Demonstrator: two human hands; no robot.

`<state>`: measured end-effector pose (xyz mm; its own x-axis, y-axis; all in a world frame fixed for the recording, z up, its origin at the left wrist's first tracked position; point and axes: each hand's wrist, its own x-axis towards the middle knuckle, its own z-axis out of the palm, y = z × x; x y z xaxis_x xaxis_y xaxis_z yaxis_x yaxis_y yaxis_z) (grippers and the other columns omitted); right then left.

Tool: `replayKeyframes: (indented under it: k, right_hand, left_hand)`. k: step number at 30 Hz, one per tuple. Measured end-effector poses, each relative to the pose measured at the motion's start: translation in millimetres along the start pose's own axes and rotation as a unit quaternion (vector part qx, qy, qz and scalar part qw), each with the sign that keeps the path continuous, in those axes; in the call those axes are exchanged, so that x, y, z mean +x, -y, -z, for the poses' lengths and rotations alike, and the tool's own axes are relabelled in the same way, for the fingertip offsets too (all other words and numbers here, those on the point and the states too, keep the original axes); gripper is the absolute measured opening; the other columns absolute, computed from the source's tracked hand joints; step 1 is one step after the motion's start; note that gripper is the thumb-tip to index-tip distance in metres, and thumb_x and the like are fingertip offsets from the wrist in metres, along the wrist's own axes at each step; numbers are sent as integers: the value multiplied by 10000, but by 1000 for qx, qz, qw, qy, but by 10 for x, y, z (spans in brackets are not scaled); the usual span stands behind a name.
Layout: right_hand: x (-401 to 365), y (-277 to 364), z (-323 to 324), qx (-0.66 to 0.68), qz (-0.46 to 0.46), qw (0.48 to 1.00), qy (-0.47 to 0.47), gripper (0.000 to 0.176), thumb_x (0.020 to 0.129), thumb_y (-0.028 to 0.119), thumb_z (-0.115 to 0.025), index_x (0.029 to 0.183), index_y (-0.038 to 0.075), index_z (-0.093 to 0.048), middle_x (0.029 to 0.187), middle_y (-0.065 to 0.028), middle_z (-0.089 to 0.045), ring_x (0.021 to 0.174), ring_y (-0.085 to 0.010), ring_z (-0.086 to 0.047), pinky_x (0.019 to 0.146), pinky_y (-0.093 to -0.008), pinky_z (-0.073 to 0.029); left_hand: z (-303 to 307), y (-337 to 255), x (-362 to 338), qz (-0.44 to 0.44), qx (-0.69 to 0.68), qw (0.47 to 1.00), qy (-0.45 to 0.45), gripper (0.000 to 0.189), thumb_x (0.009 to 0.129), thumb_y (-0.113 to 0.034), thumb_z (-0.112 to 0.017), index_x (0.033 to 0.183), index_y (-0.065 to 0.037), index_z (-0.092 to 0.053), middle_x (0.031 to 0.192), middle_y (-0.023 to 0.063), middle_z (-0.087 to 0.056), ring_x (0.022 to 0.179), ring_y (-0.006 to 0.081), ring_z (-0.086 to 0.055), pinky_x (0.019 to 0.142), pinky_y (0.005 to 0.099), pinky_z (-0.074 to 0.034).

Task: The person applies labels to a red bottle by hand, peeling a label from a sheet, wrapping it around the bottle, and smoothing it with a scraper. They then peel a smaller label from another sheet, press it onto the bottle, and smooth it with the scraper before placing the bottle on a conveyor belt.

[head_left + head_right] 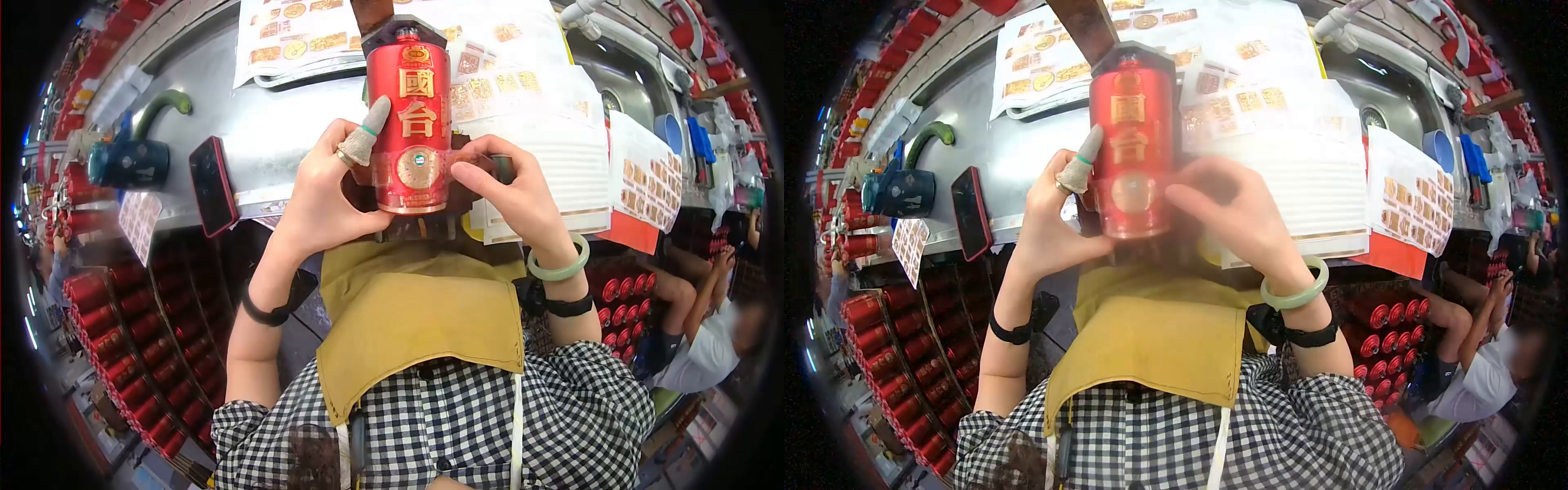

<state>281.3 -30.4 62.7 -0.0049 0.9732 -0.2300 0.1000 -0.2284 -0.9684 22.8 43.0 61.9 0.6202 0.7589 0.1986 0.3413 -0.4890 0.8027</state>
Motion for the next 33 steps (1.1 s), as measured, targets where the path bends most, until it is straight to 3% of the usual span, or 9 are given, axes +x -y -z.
replayKeyframes:
  k: [5,7,8,12,16,19,28,30,33]
  right_hand:
    - [8,-61,-4,17,-13,1000,4,184,986,164,-735,1062,-1,-708,978,-15,-716,907,-75,-615,825,-251,-500]
    - [4,-74,7,22,-13,1000,4,172,1008,168,-732,1060,10,-687,1002,15,-704,910,-43,-593,820,-216,-476]
    - [2,-73,13,20,-16,1000,6,177,1010,174,-730,1060,10,-686,1002,13,-707,910,-44,-594,821,-220,-478]
    - [-6,-110,8,12,-10,1000,-5,185,1013,184,-730,1060,12,-684,988,14,-704,905,-44,-591,822,-222,-474]
    - [-5,-102,-12,16,-29,999,-8,223,977,182,-721,1061,-24,-723,958,-55,-725,923,-118,-631,853,-293,-515]
    - [-23,-119,-15,-2,-15,1000,-4,191,1021,195,-717,1070,15,-680,978,20,-699,912,-46,-587,828,-219,-465]
    - [-3,-147,6,2,-13,1000,2,216,1031,210,-706,1087,4,-679,992,1,-704,933,-60,-604,864,-231,-483]
    - [-1,-125,-23,62,-34,997,-10,214,988,192,-710,1050,-12,-722,970,-38,-720,923,-101,-616,856,-285,-507]
    - [13,-155,-22,60,-41,997,-16,224,995,203,-705,1060,-11,-725,980,-38,-724,942,-101,-616,876,-284,-503]
  left_hand:
    - [29,-29,-6,16,-28,999,10,999,664,-52,-902,1566,-35,-473,1074,28,-522,827,125,-533,748,285,-512]
    - [110,51,-22,64,-252,964,61,995,717,-96,-953,1565,-12,-439,1118,-8,-507,848,104,-481,778,279,-488]
    - [139,72,-46,103,-297,947,66,853,845,-108,-895,1546,2,-421,1164,-3,-535,887,89,-540,811,271,-503]
    - [126,-28,0,205,-368,907,17,597,999,-24,-700,1519,19,-409,1084,50,-611,1003,120,-653,869,272,-544]
    - [154,19,9,214,-389,896,21,614,992,-35,-711,1522,16,-404,1046,48,-616,996,124,-649,874,286,-546]
    - [160,24,11,225,-396,889,39,736,961,11,-700,1598,-15,-333,1023,41,-601,996,156,-653,959,359,-554]
    - [-3,-2,-3,236,-492,838,-28,652,990,-35,-700,1556,-11,-375,1054,69,-651,983,123,-649,811,254,-509]
    - [-30,-16,-22,232,-414,879,-36,670,969,-69,-745,1541,-4,-401,1044,59,-675,962,115,-656,778,236,-493]
    - [-56,-3,-36,250,-413,874,-43,704,943,-108,-792,1531,6,-421,1004,41,-689,933,103,-660,777,237,-492]
